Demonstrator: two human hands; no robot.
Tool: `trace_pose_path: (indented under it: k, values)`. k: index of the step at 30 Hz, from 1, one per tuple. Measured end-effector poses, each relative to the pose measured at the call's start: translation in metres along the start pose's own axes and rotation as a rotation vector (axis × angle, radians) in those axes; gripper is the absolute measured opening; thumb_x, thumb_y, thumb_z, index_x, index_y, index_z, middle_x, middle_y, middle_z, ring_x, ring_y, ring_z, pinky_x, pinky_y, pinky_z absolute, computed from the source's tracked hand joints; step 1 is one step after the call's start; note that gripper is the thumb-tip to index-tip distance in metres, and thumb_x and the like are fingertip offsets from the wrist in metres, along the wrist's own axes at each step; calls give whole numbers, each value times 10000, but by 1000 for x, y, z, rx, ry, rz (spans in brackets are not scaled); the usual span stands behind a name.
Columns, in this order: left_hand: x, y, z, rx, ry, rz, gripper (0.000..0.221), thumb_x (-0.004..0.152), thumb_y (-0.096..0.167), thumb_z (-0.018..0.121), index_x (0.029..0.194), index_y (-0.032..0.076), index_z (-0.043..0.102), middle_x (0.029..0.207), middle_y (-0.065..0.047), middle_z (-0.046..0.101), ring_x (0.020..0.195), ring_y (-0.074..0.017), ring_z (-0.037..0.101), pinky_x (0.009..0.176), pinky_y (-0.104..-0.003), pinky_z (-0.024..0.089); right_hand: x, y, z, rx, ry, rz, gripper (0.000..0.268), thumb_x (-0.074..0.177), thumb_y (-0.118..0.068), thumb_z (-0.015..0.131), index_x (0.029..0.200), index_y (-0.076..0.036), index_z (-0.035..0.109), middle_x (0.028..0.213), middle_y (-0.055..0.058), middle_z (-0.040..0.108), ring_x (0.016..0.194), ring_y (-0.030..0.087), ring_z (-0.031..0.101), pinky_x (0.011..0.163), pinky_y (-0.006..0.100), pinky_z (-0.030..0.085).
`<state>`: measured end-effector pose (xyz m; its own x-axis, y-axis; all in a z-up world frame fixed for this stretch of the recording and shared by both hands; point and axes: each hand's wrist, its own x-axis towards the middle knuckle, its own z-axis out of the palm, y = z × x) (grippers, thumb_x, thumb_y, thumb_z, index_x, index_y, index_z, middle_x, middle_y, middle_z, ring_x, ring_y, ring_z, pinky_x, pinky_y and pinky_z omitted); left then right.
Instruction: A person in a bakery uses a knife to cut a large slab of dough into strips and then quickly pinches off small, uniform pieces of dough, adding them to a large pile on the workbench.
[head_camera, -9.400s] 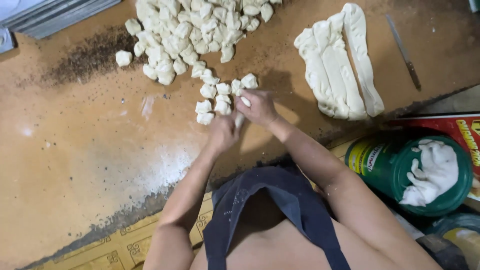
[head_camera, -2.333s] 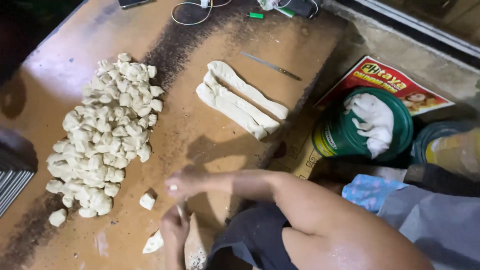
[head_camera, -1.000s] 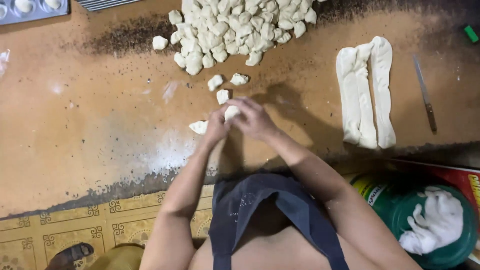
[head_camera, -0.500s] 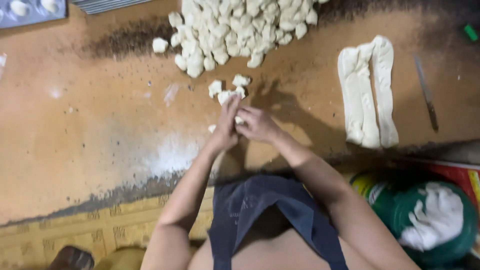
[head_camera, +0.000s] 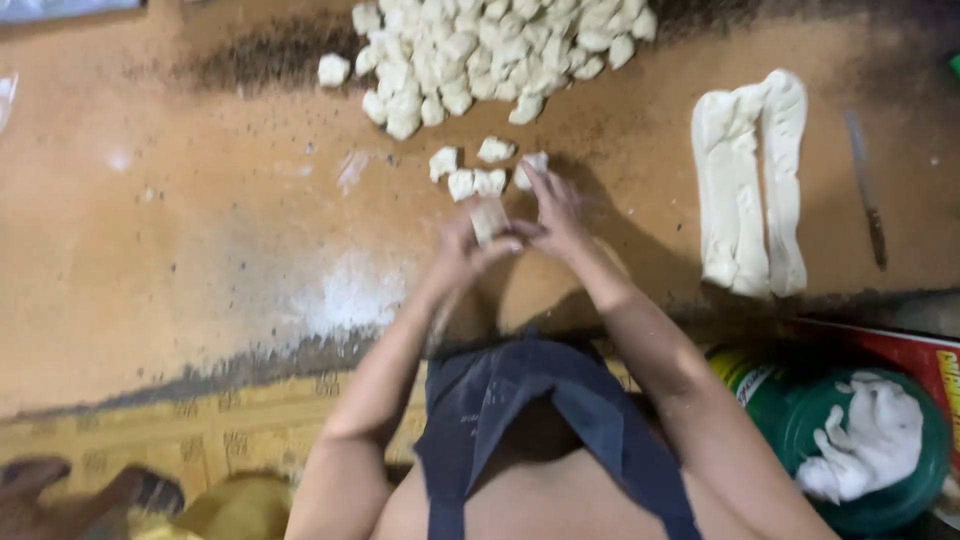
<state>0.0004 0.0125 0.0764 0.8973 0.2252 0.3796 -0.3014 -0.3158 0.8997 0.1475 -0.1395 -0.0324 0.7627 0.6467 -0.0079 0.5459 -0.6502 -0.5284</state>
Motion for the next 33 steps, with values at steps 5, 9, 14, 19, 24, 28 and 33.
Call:
trace_pose_path:
  k: [5, 9, 14, 19, 24, 28, 33]
  values:
    - [33, 39, -17, 254, -138, -57, 1124, 653, -203, 643, 1632, 83, 171, 1465, -409, 281, 1265, -658, 477, 1116, -645, 452, -16, -131, -113, 477, 200, -693, 218, 899, -225, 812, 1027, -82, 708, 971, 121, 702, 853, 343, 723, 753, 406, 581]
    - [36, -46, -16, 299, 7, 125, 589, 799, 78, 698, 1385, 126, 648, 1067, -177, 717, 980, -407, 708, 889, -477, 570, 8, -106, -89, 518, 393, -709, 135, 933, -180, 772, 1047, -112, 746, 924, 82, 709, 817, 305, 729, 736, 384, 586]
    - [35, 16, -10, 338, -28, -139, 440, 789, 195, 773, 1210, 163, 649, 936, -145, 697, 929, -372, 707, 830, -493, 572, 0, -103, -107, 342, 370, -675, 245, 930, -277, 787, 1134, -152, 731, 981, 64, 687, 910, 297, 698, 825, 384, 540]
    - [12, -31, 18, 87, 71, -128, 382, 750, 18, 646, 1083, 172, 752, 758, -98, 698, 757, -269, 710, 722, -372, 572, 2, -86, -47, 533, 395, -568, 270, 891, -324, 788, 1071, -140, 708, 921, 88, 624, 832, 314, 653, 765, 411, 533]
    - [-4, -28, 26, 465, -117, -136, 200, 729, 147, 706, 538, 101, 667, 524, -133, 626, 514, -385, 653, 497, -451, 503, -2, -46, -28, 439, 351, -451, 357, 972, -380, 694, 740, -142, 566, 617, 95, 521, 582, 364, 599, 530, 430, 465]
    - [16, 53, 5, -110, -147, -6, 78, 826, 194, 743, 892, 164, 715, 785, -30, 705, 691, -192, 692, 655, -326, 553, 1, -24, -9, -123, -181, 112, 386, 889, -353, 713, 1204, -176, 578, 1146, 135, 632, 1123, 349, 609, 879, 626, 473]
    - [46, -12, -34, -590, 234, -264, 1111, 620, -203, 879, 1545, 117, 354, 1409, -146, 542, 1293, -284, 545, 1151, -409, 488, 0, -73, -54, 581, 178, -394, 574, 869, -181, 845, 1356, -25, 585, 1288, 253, 600, 1141, 457, 619, 980, 602, 503]
